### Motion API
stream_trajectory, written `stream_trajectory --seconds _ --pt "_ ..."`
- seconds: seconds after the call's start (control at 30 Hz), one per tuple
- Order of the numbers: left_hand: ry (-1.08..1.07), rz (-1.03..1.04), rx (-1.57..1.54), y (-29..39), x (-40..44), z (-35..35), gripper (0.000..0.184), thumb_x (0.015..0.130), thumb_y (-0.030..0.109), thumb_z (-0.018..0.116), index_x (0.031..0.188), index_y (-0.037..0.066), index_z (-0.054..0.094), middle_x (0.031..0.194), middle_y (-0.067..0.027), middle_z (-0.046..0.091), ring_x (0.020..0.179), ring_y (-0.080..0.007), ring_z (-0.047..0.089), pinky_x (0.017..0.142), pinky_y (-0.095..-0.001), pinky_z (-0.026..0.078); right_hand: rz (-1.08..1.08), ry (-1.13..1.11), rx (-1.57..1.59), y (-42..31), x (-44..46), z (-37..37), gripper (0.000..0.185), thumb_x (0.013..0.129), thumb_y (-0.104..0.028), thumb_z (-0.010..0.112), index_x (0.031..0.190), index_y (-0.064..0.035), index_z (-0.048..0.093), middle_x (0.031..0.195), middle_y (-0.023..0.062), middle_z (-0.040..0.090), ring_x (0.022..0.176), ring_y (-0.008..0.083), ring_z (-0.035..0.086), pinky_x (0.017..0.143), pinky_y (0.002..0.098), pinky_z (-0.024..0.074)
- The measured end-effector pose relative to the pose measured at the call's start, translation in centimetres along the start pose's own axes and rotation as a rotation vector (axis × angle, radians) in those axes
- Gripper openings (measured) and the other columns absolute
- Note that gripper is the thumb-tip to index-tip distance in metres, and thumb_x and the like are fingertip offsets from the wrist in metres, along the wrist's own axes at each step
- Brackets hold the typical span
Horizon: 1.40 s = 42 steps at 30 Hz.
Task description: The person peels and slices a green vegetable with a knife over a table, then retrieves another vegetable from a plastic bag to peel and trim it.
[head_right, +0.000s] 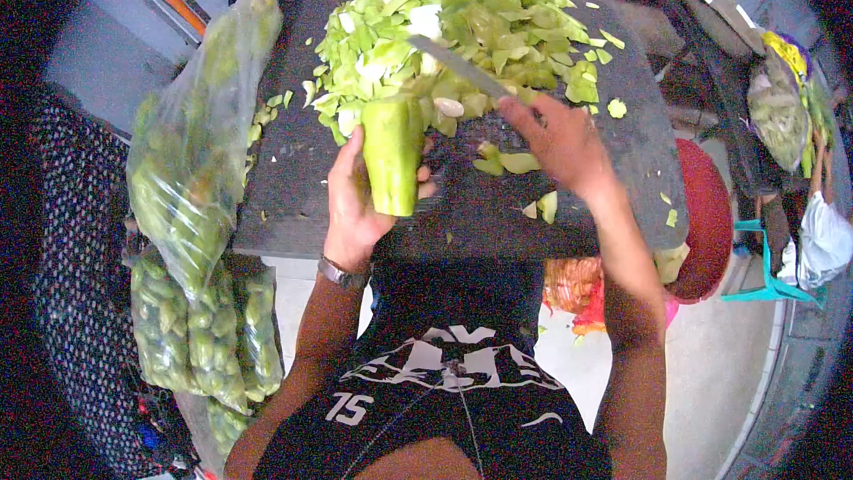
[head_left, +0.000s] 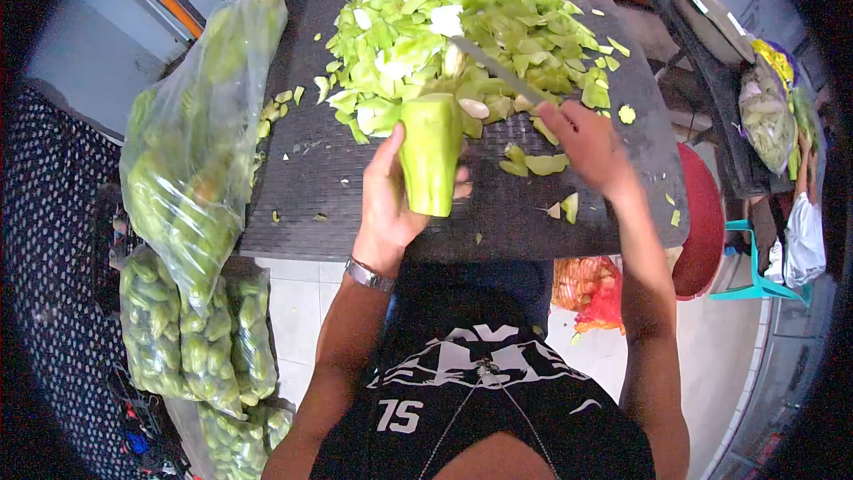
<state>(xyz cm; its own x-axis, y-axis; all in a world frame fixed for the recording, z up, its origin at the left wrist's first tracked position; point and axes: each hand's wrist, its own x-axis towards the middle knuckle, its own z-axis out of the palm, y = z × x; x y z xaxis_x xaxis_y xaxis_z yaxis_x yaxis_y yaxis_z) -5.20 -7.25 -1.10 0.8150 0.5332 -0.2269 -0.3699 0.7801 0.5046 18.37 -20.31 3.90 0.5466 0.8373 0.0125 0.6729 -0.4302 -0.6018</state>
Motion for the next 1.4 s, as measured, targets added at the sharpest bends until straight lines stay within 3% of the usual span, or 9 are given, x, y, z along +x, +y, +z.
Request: stream_trajectory --seconds 0.13,0.27,0.4,0.5,0.63,0.83,0.97,1.2,1.4 --pt "-0.345 -0.179 -0.279 -1.0 0.7 -3.3 0.073 0.096 0.070 0.046 0.135 0.008 0.057 0.104 -0.0170 0.068 0.076 -0.0284 0.069 0.062 -0.0361 0.058 -0.460 0.030 -0.040 -3.0 -3.3 1.6 0.065 0.087 -0.069 0.063 0.097 -0.0055 0.061 0.072 0.0201 0.067 0.071 0.0420 0.069 0.061 0.0485 0.0534" --pt "-0.124 -0.226 -0.312 -1.2 -1.4 0.8 0.076 0.093 0.073 0.048 0.145 0.017 0.049 0.128 -0.0191 0.062 0.089 -0.0334 0.069 0.058 -0.0428 0.057 -0.550 -0.041 -0.200 -5.2 -4.4 2.2 0.069 0.078 -0.074 0.068 0.097 -0.0085 0.059 0.069 0.0168 0.067 0.067 0.0406 0.070 0.058 0.0481 0.0545" --pt "-0.419 -0.284 -0.432 -2.1 -1.2 -1.6 0.081 0.095 0.075 0.040 0.151 0.016 0.040 0.138 -0.0208 0.055 0.095 -0.0358 0.066 0.056 -0.0413 0.055 -0.607 0.003 -0.172 -4.1 -3.7 2.1 0.068 0.077 -0.074 0.068 0.097 -0.0096 0.060 0.068 0.0158 0.068 0.067 0.0393 0.070 0.059 0.0482 0.0548" --pt "-0.619 -0.262 -0.156 -2.2 0.3 -3.7 0.077 0.094 0.075 0.040 0.143 0.016 0.047 0.106 -0.0211 0.063 0.072 -0.0312 0.063 0.047 -0.0376 0.050 -0.570 0.092 -0.146 -1.8 -2.1 2.7 0.065 0.079 -0.070 0.070 0.098 -0.0081 0.061 0.068 0.0165 0.064 0.069 0.0411 0.068 0.058 0.0467 0.0518" --pt "-0.101 -0.294 -0.327 -2.5 -1.0 -0.6 0.085 0.090 0.082 0.038 0.133 0.010 0.051 0.081 -0.0193 0.057 0.045 -0.0251 0.048 0.037 -0.0349 0.042 -0.506 0.070 -0.220 -0.1 -0.7 2.9 0.060 0.085 -0.066 0.066 0.101 -0.0080 0.062 0.070 0.0186 0.063 0.072 0.0445 0.066 0.059 0.0483 0.0489" --pt "-0.482 -0.275 -0.282 -2.4 -2.5 -2.7 0.087 0.091 0.084 0.031 0.130 0.011 0.056 0.092 -0.0218 0.062 0.056 -0.0262 0.057 0.043 -0.0350 0.048 -0.047 -0.012 -0.255 2.6 2.4 0.2 0.057 0.096 -0.060 0.057 0.102 -0.0040 0.064 0.080 0.0246 0.065 0.080 0.0444 0.066 0.068 0.0479 0.0491" --pt "-0.246 -0.068 -0.170 -1.2 -2.4 -1.7 0.087 0.093 0.079 0.034 0.143 0.009 0.048 0.114 -0.0152 0.064 0.087 -0.0256 0.066 0.062 -0.0382 0.060 -0.001 -0.019 -0.227 3.1 3.1 -0.2 0.070 0.092 -0.070 0.054 0.101 -0.0022 0.068 0.085 0.0277 0.069 0.087 0.0432 0.070 0.075 0.0508 0.0530" --pt "0.036 0.166 0.220 2.8 0.0 -0.9 0.069 0.102 0.062 0.041 0.137 0.004 0.052 0.116 -0.0184 0.066 0.093 -0.0311 0.068 0.083 -0.0427 0.057 0.009 -0.092 -0.245 1.9 -4.6 -2.4 0.064 0.083 -0.066 0.070 0.092 -0.0020 0.064 0.078 0.0276 0.067 0.083 0.0459 0.069 0.074 0.0521 0.0529" --pt "-0.140 0.052 -0.062 6.7 1.0 -1.4 0.088 0.092 0.076 0.047 0.129 -0.004 0.050 0.100 -0.0119 0.059 0.067 -0.0159 0.053 0.054 -0.0247 0.047 -0.240 -0.192 -0.516 7.1 -12.1 -4.2 0.057 0.071 -0.052 0.085 0.095 -0.0054 0.061 0.063 0.0196 0.062 0.066 0.0448 0.066 0.061 0.0505 0.0508"
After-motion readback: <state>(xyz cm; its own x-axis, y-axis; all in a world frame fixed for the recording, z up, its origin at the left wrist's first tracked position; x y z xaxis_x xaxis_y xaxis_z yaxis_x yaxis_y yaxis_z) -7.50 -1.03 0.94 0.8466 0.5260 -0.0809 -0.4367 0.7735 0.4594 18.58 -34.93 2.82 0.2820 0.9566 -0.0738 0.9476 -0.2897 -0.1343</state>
